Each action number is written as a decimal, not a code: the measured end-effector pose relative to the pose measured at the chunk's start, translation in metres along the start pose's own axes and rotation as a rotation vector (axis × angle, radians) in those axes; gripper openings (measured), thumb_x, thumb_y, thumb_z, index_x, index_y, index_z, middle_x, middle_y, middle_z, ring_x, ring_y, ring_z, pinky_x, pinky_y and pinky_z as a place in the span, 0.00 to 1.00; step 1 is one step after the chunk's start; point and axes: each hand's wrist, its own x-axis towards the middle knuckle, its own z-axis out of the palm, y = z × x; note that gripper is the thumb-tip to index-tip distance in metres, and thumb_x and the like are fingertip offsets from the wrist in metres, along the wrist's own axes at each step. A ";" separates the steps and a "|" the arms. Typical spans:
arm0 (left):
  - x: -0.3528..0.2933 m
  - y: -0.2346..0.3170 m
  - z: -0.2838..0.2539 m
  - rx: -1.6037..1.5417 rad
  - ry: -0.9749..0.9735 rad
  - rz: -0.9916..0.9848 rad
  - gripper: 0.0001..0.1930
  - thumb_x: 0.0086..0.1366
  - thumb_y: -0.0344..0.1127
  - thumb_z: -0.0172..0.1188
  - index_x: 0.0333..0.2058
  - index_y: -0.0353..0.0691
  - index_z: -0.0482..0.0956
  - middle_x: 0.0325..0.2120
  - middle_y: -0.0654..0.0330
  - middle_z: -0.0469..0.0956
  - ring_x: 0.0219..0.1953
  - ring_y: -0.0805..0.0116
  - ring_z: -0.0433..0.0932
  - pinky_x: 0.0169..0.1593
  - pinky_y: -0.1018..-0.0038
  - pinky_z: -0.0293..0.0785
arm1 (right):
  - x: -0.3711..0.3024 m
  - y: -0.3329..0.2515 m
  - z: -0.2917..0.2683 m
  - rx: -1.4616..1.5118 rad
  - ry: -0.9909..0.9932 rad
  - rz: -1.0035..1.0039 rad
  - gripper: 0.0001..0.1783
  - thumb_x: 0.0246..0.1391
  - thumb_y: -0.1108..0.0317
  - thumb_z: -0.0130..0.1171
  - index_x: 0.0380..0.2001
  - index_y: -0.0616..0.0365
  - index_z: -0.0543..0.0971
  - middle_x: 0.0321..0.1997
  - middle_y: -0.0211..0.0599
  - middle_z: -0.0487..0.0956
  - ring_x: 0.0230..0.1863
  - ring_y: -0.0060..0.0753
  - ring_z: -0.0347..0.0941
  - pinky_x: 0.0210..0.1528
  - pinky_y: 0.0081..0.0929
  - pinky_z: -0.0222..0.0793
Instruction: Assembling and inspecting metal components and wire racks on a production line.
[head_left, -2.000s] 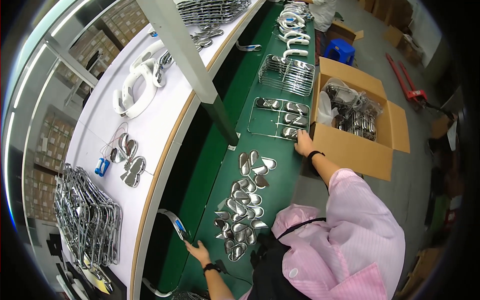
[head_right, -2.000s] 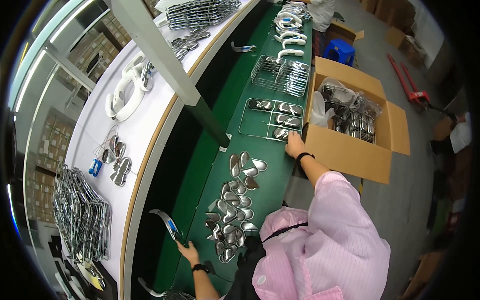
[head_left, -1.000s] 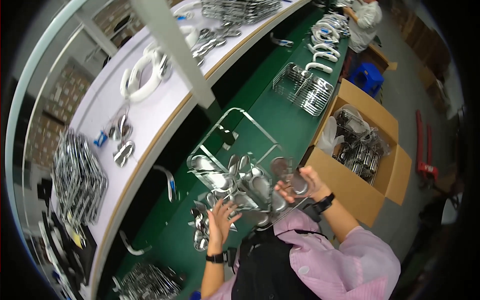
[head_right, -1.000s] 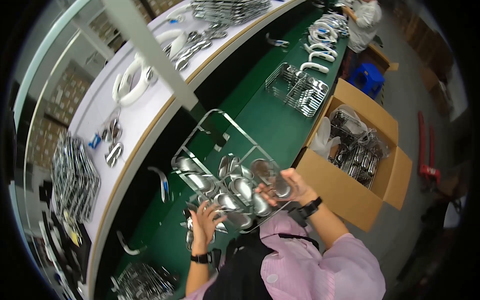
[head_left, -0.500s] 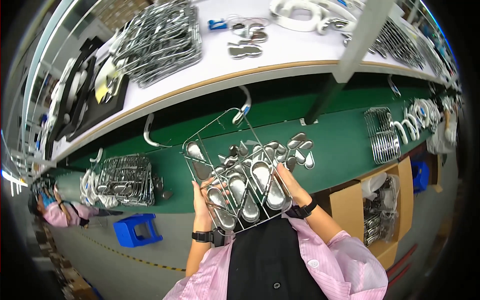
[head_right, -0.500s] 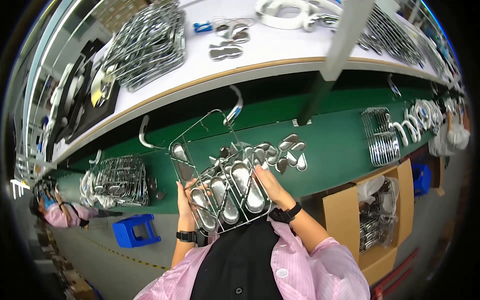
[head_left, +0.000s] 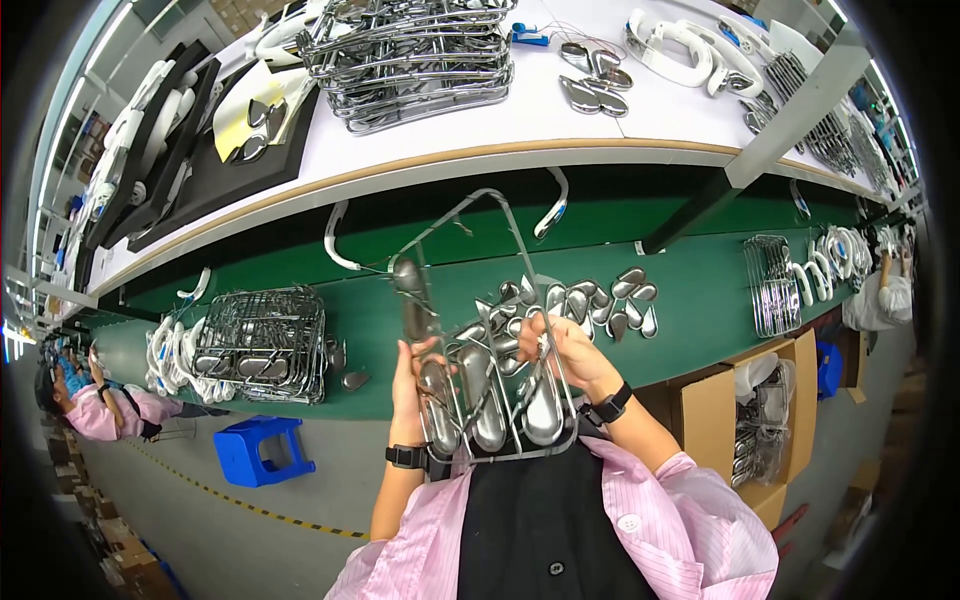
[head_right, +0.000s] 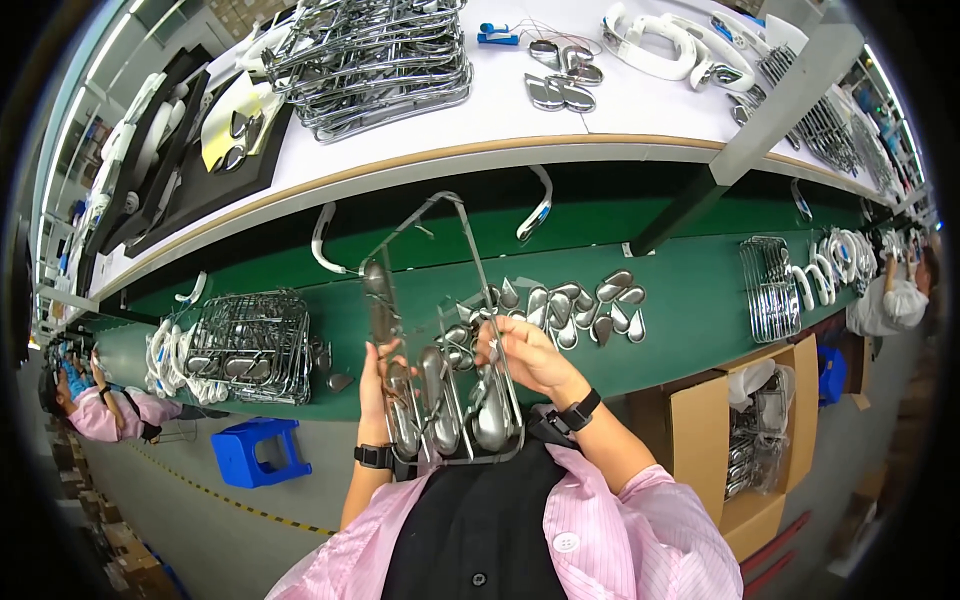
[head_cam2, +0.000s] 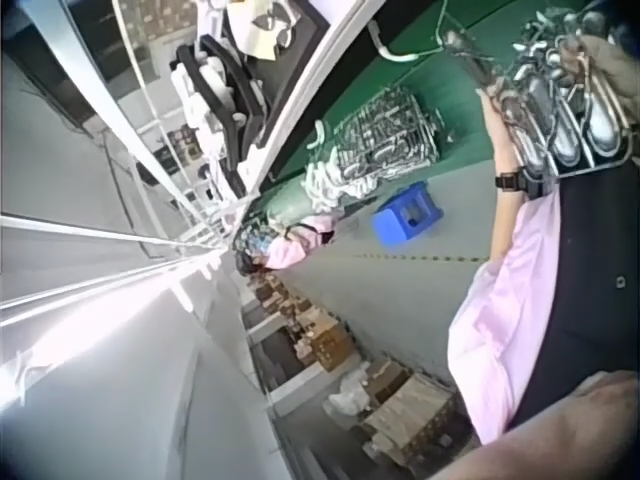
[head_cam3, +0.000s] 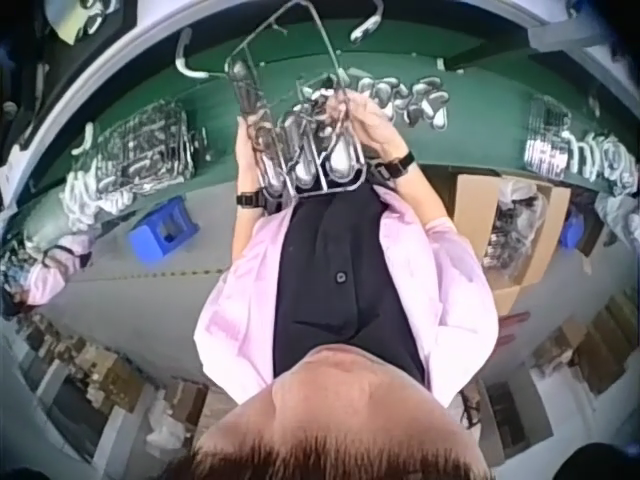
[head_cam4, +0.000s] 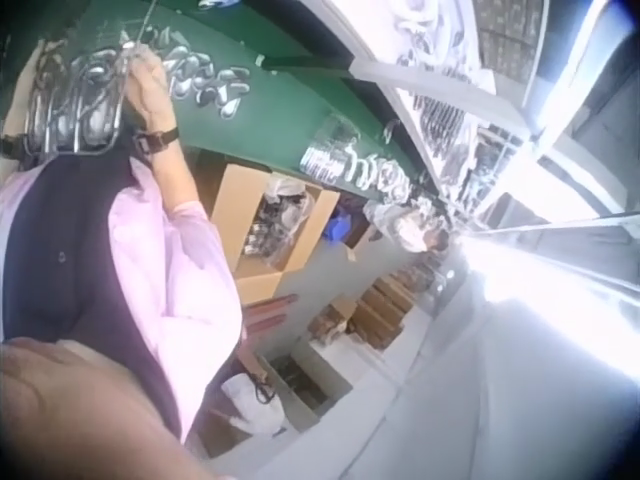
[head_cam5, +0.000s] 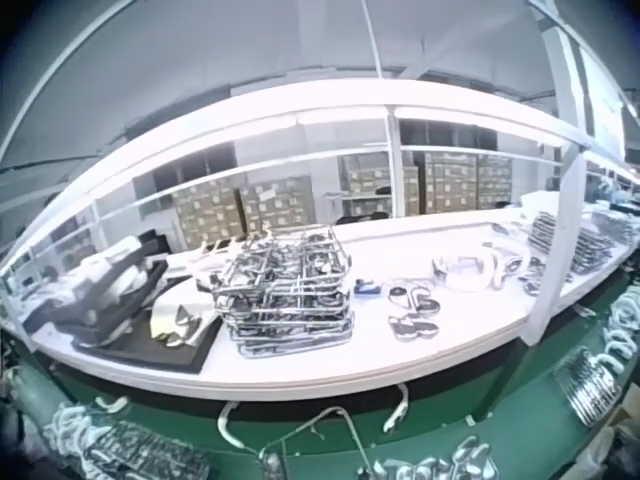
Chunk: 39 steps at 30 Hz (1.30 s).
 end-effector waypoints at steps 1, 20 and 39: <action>0.004 0.003 -0.003 0.002 0.062 0.056 0.30 0.70 0.62 0.34 0.50 0.41 0.69 0.25 0.63 0.75 0.31 0.65 0.79 0.27 0.67 0.79 | -0.005 -0.001 0.006 -0.113 0.314 0.070 0.14 0.59 0.62 0.56 0.41 0.61 0.72 0.43 0.35 0.77 0.43 0.30 0.74 0.47 0.26 0.70; 0.058 0.003 0.004 0.132 0.075 -0.014 0.25 0.70 0.58 0.40 0.50 0.43 0.71 0.25 0.63 0.75 0.27 0.68 0.76 0.30 0.70 0.74 | -0.024 -0.018 -0.012 -0.602 0.271 0.183 0.14 0.49 0.74 0.60 0.42 0.64 0.79 0.39 0.31 0.80 0.41 0.21 0.74 0.45 0.22 0.70; 0.053 -0.035 0.066 0.119 0.043 -0.005 0.29 0.72 0.59 0.32 0.54 0.39 0.66 0.27 0.56 0.75 0.28 0.64 0.77 0.28 0.67 0.77 | -0.076 -0.035 -0.198 -2.112 1.109 0.179 0.27 0.39 0.65 0.67 0.47 0.54 0.75 0.48 0.45 0.72 0.53 0.50 0.65 0.57 0.41 0.61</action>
